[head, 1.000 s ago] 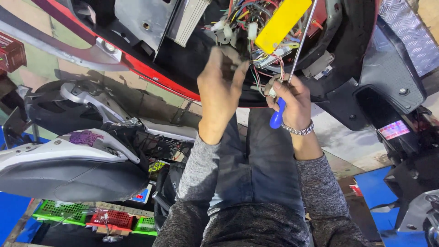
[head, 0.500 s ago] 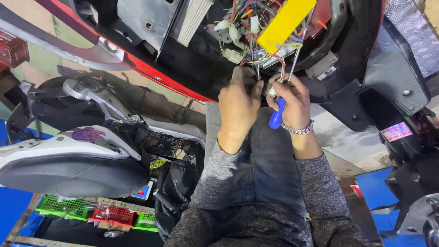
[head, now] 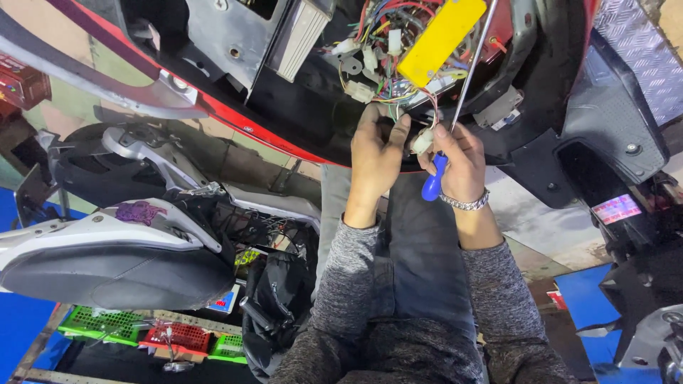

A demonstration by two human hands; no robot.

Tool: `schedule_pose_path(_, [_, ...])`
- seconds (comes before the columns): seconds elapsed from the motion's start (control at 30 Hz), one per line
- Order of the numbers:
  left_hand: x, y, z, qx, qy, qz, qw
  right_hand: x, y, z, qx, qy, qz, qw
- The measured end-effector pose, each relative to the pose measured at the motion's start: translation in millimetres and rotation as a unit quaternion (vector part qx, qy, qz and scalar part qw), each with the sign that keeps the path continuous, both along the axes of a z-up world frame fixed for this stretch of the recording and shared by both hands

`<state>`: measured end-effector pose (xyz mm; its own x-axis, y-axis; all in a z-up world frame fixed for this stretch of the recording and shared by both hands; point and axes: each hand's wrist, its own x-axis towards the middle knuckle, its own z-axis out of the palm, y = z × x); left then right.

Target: The person works on the wiring inside a red scooter's under-seat compartment, using a screwdriver to connect and adjust various wires and connectors. They also test the scooter's headlight by turning the ignition key and manipulating the handlebar controls.

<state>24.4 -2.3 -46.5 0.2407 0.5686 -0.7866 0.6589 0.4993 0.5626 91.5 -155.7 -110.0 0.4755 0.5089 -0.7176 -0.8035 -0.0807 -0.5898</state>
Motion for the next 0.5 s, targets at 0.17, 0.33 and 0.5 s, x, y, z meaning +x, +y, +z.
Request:
schedule_pose_path(0.17, [-5,-15,-16,-0.061,-0.107,0.181,0.976,8,8,4,-0.027,-0.024,-0.01,0.999])
schedule_pose_path(0.33, [2,-10,-13,-0.059,-0.137,0.245,0.958,24,32,26,-0.127,-0.175,0.02,0.976])
schedule_pose_path(0.5, [8,0,-6,-0.076,-0.157,0.299,0.938,51,55,36,-0.088,-0.286,0.045,0.953])
